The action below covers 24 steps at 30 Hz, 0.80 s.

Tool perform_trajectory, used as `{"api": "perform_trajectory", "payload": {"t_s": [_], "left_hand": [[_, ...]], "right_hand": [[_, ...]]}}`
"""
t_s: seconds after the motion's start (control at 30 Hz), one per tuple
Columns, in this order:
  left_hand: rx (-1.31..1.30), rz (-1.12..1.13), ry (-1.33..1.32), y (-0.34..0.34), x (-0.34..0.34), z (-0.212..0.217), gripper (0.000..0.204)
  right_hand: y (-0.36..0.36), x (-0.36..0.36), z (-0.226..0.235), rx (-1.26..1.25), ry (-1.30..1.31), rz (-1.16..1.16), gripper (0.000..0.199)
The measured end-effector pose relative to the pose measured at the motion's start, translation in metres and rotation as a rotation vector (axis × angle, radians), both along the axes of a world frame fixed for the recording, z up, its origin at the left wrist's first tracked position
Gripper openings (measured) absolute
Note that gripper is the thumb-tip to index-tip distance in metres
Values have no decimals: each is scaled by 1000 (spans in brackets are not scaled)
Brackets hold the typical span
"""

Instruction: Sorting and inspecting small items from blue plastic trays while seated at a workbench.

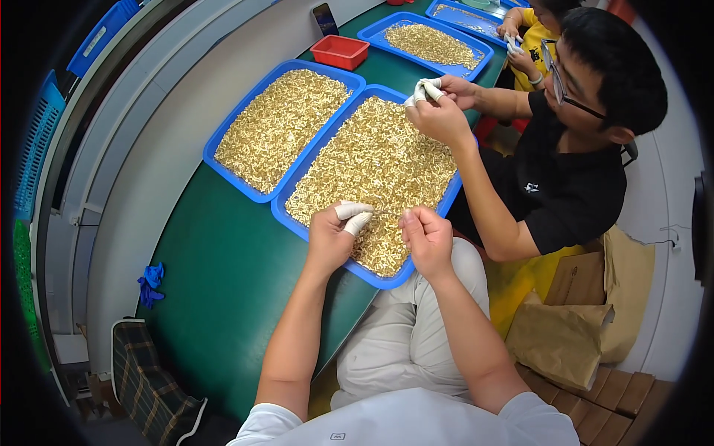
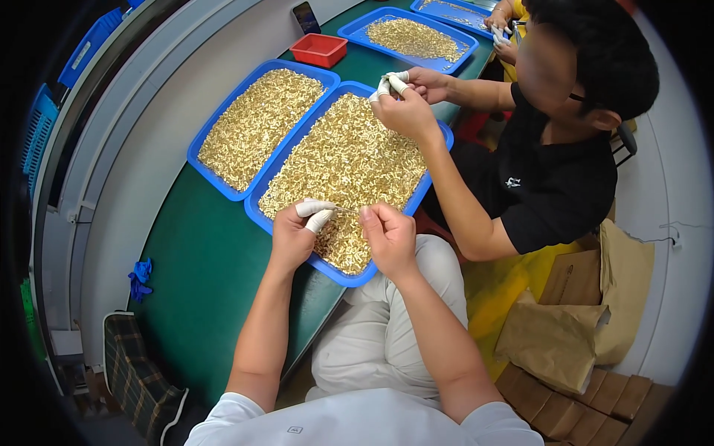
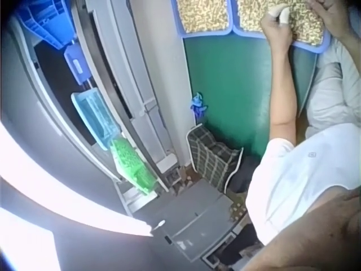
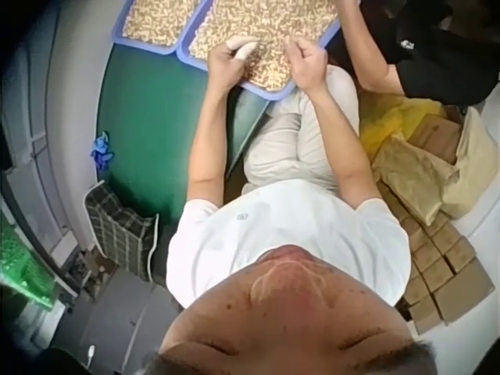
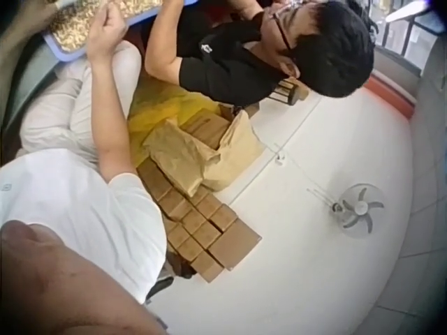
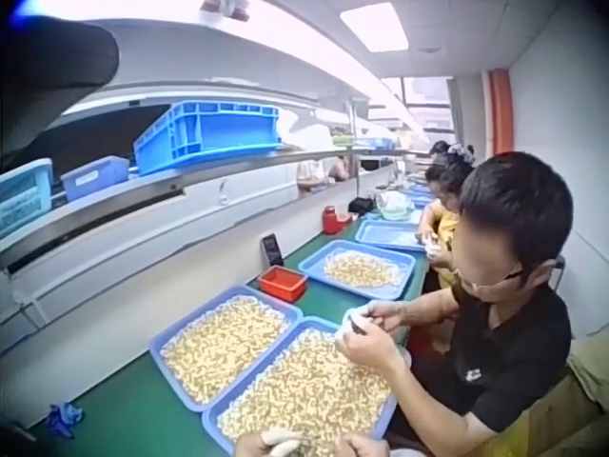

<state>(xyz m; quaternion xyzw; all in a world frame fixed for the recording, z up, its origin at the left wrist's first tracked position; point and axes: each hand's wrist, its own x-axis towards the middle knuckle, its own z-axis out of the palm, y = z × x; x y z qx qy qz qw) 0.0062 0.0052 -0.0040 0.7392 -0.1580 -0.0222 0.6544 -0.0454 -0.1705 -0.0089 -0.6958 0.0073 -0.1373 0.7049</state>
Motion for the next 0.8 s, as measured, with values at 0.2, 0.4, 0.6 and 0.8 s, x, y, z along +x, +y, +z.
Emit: {"api": "perform_trajectory", "payload": {"t_s": [0.2, 0.4, 0.6, 0.8], "left_hand": [[-319, -51, 251, -1, -8, 9, 16], [-564, -28, 337, -7, -10, -3, 12], [-516, -15, 324, -8, -11, -5, 10], [-463, -46, 330, -8, -11, -4, 12]], "right_hand": [[2, -1, 9, -100, -20, -3, 27], [5, -1, 4, -44, -19, 13, 24], [2, -2, 5, -127, -29, 23, 24], [2, -2, 1, -57, -13, 6, 24]]}}
